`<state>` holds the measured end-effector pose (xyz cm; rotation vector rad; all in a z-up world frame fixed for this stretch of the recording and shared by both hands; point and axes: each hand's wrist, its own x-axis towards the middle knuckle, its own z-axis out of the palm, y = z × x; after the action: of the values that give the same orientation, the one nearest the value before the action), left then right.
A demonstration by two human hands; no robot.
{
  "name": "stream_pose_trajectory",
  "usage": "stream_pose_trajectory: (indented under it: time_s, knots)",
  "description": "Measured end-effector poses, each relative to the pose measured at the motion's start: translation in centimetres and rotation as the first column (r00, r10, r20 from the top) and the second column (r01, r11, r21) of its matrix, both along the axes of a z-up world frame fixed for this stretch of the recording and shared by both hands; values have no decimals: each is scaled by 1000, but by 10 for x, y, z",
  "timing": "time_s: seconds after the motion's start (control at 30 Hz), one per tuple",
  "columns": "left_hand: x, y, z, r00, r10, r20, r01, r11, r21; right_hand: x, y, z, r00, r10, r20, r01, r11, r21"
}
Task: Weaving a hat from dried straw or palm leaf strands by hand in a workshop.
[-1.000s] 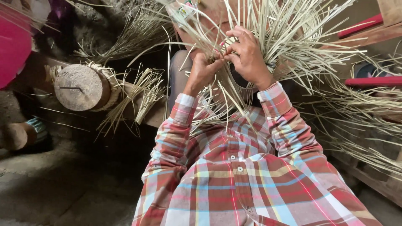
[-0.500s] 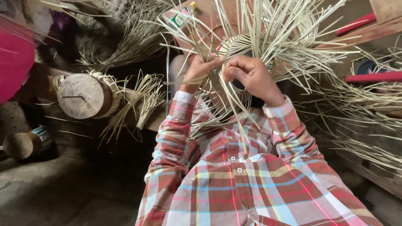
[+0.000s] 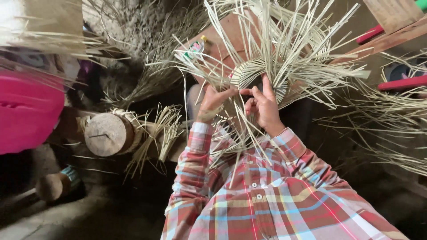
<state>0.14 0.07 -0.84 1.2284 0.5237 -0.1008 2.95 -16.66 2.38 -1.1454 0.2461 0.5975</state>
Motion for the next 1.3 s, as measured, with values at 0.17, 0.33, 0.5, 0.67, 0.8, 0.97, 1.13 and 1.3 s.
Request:
stream_pose_trajectory:
  time_s: [0.17, 0.33, 0.5, 0.67, 0.8, 0.97, 1.13, 1.3]
  knots:
    - [0, -8, 34, 999, 42, -24, -41, 998, 57, 7, 1, -23, 997, -67, -47, 69, 997, 32]
    - [0, -21, 75, 993, 117, -6, -116, 989, 93, 0, 4, -31, 995, -82, 49, 88, 988, -125]
    - [-1, -19, 53, 985, 156, 75, -163, 981, 107, -2, 14, 5, 990, -85, 115, 105, 978, -180]
    - [-4, -21, 59, 991, 106, 86, -119, 977, 175, 18, 25, 14, 961, 50, 272, 19, 969, -246]
    - [-7, -22, 65, 998, 33, 51, -44, 975, 216, 49, 53, 44, 929, 171, 329, -66, 949, -307]
    - [-4, -19, 39, 964, -18, 267, -58, 960, 273, 56, 52, 79, 821, 218, 527, -234, 971, -37]
    - [-1, -15, 51, 990, -47, 131, 20, 980, 200, 55, 23, 61, 724, 370, 582, -282, 929, -241]
    - [-2, -16, 40, 990, 58, 132, -79, 983, 164, 41, 2, 10, 542, 619, 569, -86, 714, -695]
